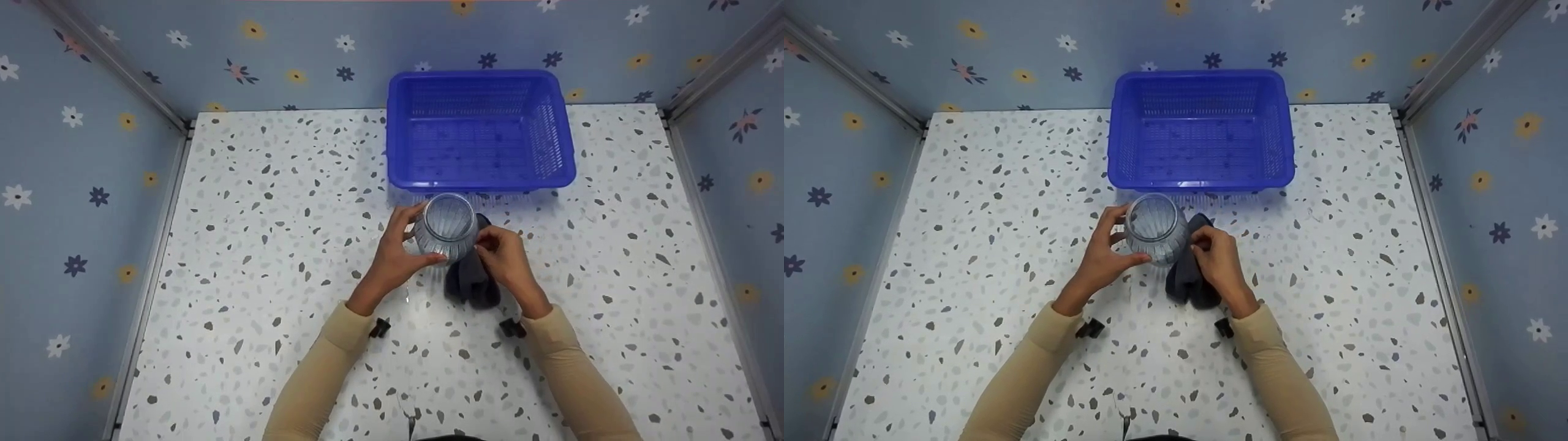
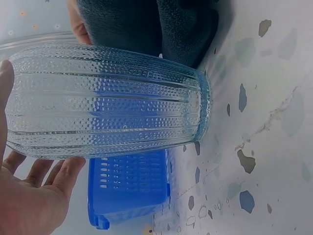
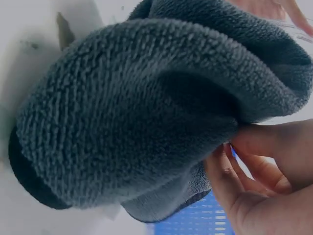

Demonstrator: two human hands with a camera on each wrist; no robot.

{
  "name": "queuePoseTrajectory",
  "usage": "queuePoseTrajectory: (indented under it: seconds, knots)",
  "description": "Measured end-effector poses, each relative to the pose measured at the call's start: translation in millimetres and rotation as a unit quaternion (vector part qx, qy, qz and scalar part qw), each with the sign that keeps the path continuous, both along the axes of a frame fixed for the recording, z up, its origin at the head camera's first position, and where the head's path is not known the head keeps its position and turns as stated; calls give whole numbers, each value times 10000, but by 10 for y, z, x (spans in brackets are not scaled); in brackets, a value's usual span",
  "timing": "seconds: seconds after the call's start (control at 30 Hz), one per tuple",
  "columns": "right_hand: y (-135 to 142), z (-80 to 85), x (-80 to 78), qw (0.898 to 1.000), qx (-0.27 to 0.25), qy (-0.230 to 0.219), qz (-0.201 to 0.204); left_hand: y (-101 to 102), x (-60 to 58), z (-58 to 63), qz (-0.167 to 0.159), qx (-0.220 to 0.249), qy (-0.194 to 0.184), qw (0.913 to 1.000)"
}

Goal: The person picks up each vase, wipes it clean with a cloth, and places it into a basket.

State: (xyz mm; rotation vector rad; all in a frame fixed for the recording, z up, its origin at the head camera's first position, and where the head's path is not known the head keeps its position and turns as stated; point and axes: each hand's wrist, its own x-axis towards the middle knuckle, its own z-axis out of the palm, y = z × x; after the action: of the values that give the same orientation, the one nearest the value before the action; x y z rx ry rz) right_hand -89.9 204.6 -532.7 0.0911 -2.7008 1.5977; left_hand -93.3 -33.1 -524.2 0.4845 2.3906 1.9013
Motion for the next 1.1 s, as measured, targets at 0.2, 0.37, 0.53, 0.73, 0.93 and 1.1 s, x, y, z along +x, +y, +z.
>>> queuePoseTrajectory:
  seconds: [0.2, 0.37, 0.53, 0.73, 0.93, 1.1]
  knots:
    - [-16, -106, -29, 9996, 203, -140, 104, -8, 4, -5, 15, -48, -70, 10000]
    - [-14, -111, -26, 9995, 223, -223, 65, -8, 10, 8, 21, -53, -97, 9999]
    - [1, -18, 12, 9997, 128, -194, -7, -16, 18, 19, -4, -85, -142, 9999]
    - [32, 235, 41, 9994, -312, 97, -80, -28, 20, 16, 22, -98, -166, 9998]
    - [15, 539, 97, 9961, -751, 340, -302, -23, 7, 22, 5, -54, -175, 9998]
    - [-36, 762, 117, 9929, -741, 913, -200, -14, 4, 28, -21, -24, -154, 9999]
